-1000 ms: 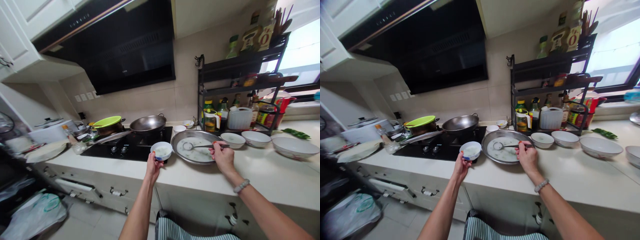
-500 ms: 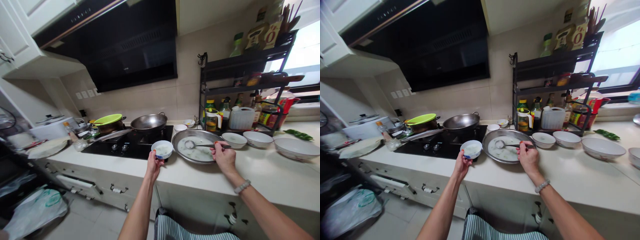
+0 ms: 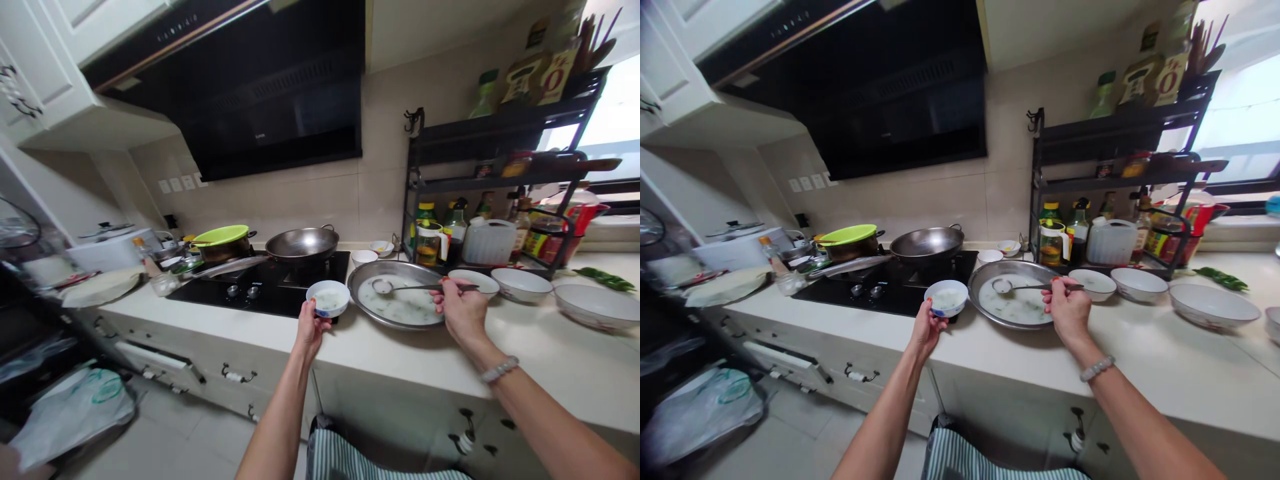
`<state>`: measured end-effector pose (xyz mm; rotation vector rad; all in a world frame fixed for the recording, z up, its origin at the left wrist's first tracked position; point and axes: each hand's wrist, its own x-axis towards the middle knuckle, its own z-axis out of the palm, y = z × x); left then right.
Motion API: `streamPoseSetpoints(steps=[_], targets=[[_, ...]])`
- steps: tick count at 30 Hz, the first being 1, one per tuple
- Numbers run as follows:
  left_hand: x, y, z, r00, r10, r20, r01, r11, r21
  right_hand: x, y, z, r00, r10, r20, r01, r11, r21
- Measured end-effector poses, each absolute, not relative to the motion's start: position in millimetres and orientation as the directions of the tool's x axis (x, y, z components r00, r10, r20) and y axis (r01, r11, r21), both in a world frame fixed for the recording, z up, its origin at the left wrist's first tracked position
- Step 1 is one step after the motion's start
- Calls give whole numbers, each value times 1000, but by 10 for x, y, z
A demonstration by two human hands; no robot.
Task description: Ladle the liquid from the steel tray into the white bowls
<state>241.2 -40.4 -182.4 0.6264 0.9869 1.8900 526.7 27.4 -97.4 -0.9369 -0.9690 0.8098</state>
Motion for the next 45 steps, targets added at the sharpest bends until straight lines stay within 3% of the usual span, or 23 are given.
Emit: streamPoseSetpoints(steps=[11,20,23,26,29,32,36,41,45], targets=[[2426,-391,-1823,-480,877,21,-459,-271,846,4894,147,-502,236,901,364,-216,414,-884],[2425,-363,-1834,-460,888,12,-483,-262,835,4487,19,-662,-30,870,492,-28,491,-871],[2428,-369,-1833,-460,888,21,-479,-268,836,4476,-108,-742,-180,775,605,57,623,-780],[2432,-376,-1828,-463,886,33,-473,-278,836,4513,-223,-777,-329,572,752,74,809,-583],[2433,-380,-1822,-461,887,32,-475,-277,836,4594,-250,-776,-364,414,834,45,902,-429],[2433,-383,-1816,-458,889,32,-479,-277,833,4736,-160,-778,-215,551,807,85,833,-546],[2434,-396,-1802,-457,889,34,-484,-280,829,4999,35,-830,26,766,643,190,627,-755],[2428,-406,-1794,-451,892,14,-494,-263,829,5193,120,-979,21,783,621,342,579,-741],[2418,-400,-1806,-449,893,21,-488,-265,832,5173,105,-1055,-19,811,585,325,558,-763]])
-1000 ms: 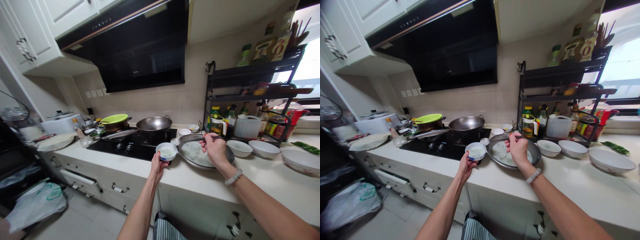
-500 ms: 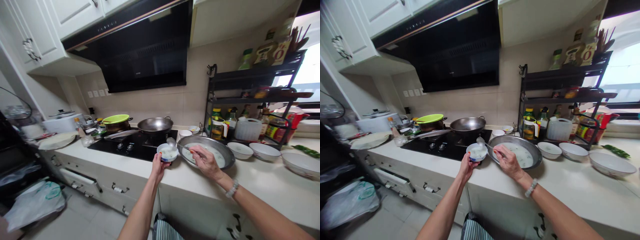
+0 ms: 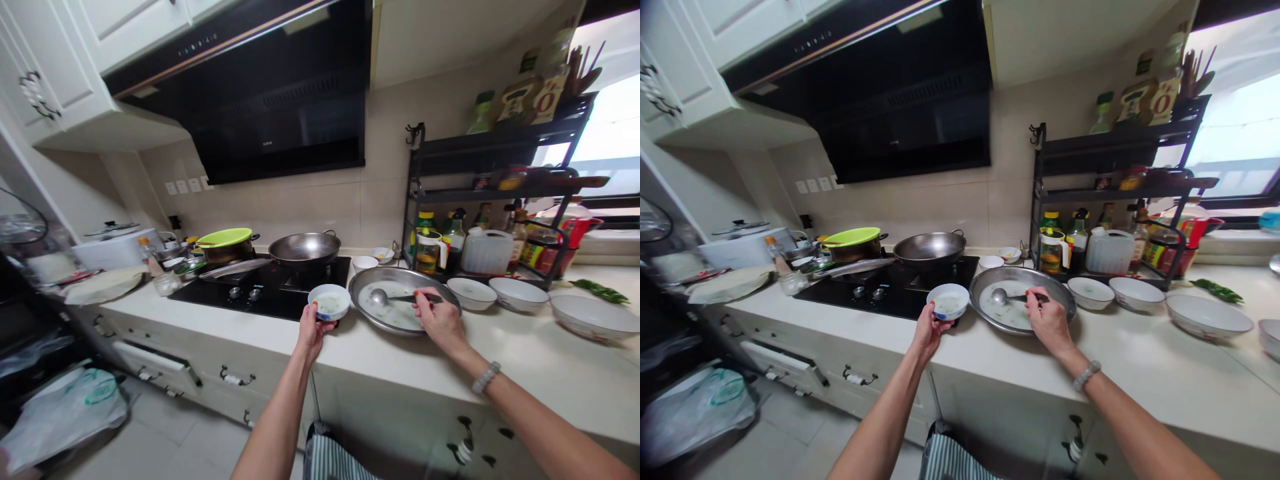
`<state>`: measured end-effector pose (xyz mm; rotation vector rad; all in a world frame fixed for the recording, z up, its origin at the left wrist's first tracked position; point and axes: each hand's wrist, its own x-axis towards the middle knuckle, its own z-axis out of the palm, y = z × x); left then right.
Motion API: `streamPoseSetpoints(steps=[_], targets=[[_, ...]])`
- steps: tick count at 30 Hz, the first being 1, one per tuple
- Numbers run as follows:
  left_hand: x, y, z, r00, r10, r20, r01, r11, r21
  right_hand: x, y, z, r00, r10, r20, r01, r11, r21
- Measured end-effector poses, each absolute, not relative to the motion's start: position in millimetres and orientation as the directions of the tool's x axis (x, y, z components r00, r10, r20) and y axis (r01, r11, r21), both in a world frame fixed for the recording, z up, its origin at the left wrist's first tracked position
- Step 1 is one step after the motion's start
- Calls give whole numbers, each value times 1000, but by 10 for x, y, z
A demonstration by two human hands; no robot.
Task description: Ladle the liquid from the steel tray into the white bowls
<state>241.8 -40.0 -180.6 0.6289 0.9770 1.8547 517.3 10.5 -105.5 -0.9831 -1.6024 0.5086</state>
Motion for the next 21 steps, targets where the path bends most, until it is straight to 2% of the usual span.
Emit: streamPoseSetpoints(steps=[4,8,21], targets=[[2410,-394,-1823,-445,895,30,-480,-266,836,5173,174,-1070,60,869,491,229,467,-854],[2405,-388,-1843,-446,894,42,-473,-276,837,5243,279,-1075,176,903,392,63,387,-920],[2403,-389,-1845,-441,896,49,-466,-275,841,5264,292,-1056,295,916,272,-127,320,-939]])
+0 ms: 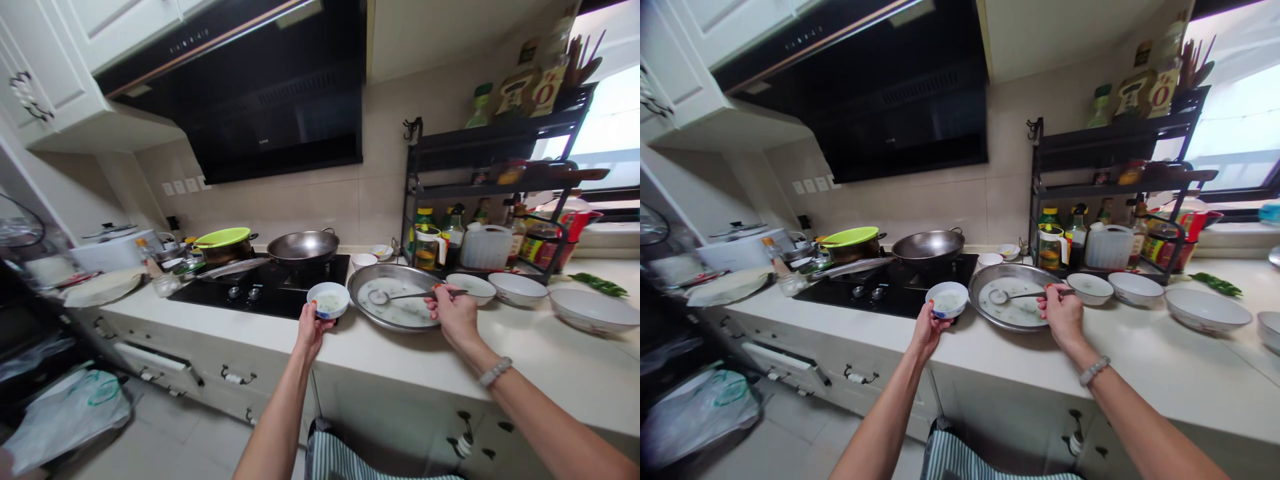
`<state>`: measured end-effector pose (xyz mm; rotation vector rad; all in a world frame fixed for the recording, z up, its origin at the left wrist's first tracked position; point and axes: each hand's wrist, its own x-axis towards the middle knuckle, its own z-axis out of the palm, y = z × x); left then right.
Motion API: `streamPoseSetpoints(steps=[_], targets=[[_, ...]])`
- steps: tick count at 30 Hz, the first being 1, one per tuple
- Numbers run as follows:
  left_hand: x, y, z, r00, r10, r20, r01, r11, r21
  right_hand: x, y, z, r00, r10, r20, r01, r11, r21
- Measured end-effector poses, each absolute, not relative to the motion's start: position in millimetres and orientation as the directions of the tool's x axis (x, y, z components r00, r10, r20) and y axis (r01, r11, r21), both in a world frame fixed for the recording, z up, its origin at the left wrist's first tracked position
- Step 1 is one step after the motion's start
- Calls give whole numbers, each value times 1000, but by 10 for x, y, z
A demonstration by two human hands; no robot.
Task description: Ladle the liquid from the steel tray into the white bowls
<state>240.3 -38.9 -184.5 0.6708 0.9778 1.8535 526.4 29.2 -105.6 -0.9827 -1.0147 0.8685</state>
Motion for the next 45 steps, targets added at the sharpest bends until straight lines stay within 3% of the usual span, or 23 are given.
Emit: streamPoseSetpoints(steps=[15,31,41,45], targets=[[2414,-404,-1828,-450,892,37,-474,-274,837,5312,225,-988,319,925,205,-190,274,-943],[2425,-407,-1815,-448,893,38,-470,-272,840,5280,234,-875,311,907,284,-176,349,-921],[2440,-399,-1796,-468,884,26,-487,-282,826,4797,97,-512,171,920,352,-181,380,-907],[2443,-375,-1798,-484,875,13,-509,-294,809,4593,28,-555,43,912,407,-82,409,-909]])
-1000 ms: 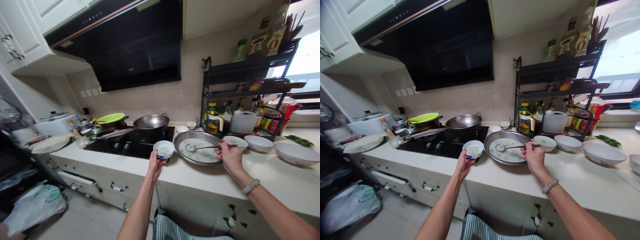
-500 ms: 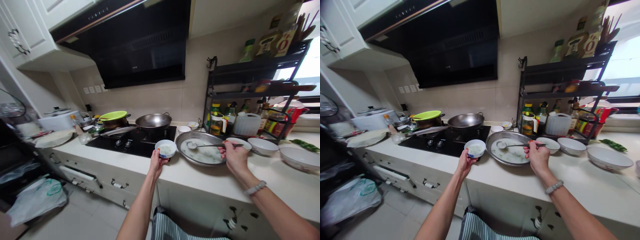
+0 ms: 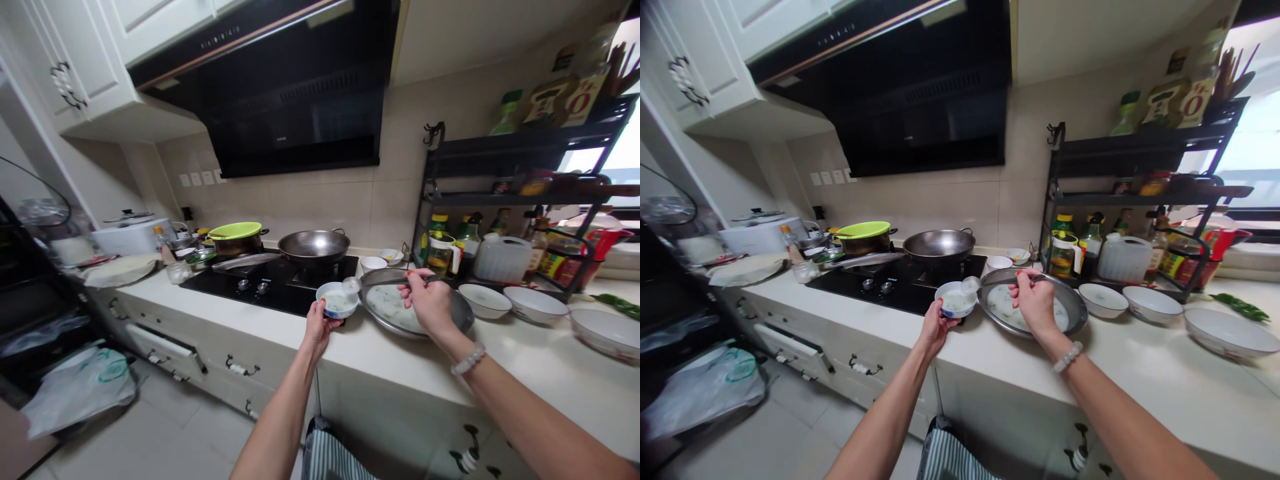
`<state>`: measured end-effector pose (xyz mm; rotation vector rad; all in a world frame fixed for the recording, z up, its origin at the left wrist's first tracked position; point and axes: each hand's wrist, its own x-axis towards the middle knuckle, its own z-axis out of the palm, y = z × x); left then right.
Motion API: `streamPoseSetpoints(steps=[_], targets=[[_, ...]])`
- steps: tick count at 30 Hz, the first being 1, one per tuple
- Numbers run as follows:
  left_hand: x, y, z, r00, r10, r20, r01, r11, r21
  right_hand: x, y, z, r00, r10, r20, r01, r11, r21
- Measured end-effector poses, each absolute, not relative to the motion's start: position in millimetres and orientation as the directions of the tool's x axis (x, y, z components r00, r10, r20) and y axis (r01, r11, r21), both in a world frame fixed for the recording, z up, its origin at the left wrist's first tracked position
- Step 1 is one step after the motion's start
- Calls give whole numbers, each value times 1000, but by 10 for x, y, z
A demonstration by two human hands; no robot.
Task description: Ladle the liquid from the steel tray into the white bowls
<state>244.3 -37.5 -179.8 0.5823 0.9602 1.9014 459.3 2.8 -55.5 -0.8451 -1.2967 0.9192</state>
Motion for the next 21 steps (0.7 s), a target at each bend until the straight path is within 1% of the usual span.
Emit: streamPoseSetpoints(steps=[3,5,8,10,11,12,13,14,17,18,19,21], targets=[[2429,-373,-1786,-487,873,12,-523,-303,797,4517,-64,-658,-91,861,501,27,505,-863],[2411,-383,-1769,-482,876,8,-522,-294,801,4505,-139,-722,-184,801,569,82,590,-803],[2382,-409,-1735,-466,885,-16,-524,-261,811,4521,-244,-777,-299,661,688,144,744,-652],[2367,-425,-1712,-457,889,-36,-534,-241,810,4538,-291,-793,-352,533,769,138,843,-521],[2360,-431,-1702,-454,890,-47,-538,-232,811,4546,-305,-798,-365,478,799,122,875,-468],[2355,-437,-1695,-454,889,-57,-539,-223,812,4553,-313,-802,-366,447,816,105,891,-442],[2349,-441,-1689,-453,889,-67,-540,-214,814,4561,-314,-806,-350,453,820,92,888,-451],[2343,-445,-1685,-452,889,-74,-539,-207,816,4571,-307,-808,-313,497,810,82,863,-498],[2322,-450,-1679,-449,889,-92,-542,-189,818,4628,-242,-791,-124,713,690,24,697,-717],[2315,-450,-1678,-448,889,-98,-543,-184,819,4661,-207,-779,-57,764,642,-5,643,-766],[2309,-448,-1677,-449,888,-103,-544,-180,819,4700,-168,-766,-2,796,606,-29,605,-795],[2300,-444,-1674,-451,885,-110,-546,-176,819,4800,-87,-748,67,818,571,-36,574,-818]])
